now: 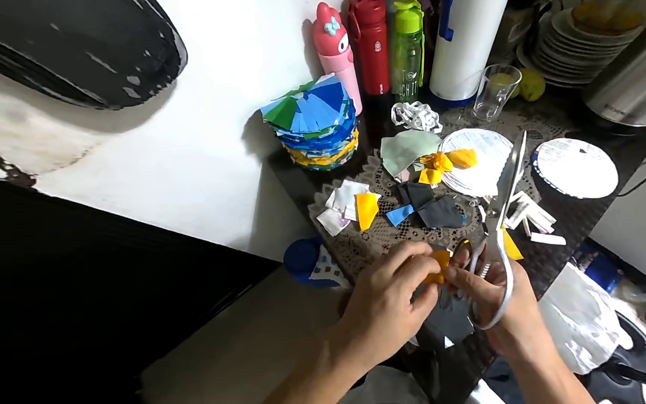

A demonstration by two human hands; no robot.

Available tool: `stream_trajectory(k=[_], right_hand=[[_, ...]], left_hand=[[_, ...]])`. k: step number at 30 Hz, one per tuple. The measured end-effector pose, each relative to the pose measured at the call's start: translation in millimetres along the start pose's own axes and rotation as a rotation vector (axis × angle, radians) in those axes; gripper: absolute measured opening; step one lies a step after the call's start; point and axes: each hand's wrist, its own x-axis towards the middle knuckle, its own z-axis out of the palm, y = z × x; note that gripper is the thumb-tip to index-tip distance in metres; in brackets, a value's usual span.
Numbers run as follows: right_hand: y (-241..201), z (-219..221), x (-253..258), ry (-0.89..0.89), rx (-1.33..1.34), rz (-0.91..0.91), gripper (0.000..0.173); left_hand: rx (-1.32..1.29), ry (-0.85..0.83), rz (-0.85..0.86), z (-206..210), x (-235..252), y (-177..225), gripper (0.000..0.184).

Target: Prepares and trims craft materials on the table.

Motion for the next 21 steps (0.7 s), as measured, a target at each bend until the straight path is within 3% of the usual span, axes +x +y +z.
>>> stream_trajectory(k=[3,9,15,21], right_hand=[[1.5,-1.4,-0.6,-0.028,-0.035,-0.029,0.013],[4.5,-1.4,-4.5,-0.035,-0.056,-0.037,0.016],[11.4,0.5,-9.3,0.001,-0.046,-0.078,0.018],[13.7,2.7,-13.1,0.021,-0.213,-0.155,0.016]], left_hand=[[0.001,0.076,-0.055,4.6,-3.0,0.2,0.009],[-0.449,0.058,-0.375,6.8,-8.3,4.8,0.007],[-0.397,0.045,-0.371,6.2,-11.6,8.5,0.010],[-0.365,0.000,-0.429,0.7,-12.5,9.1,0.014]])
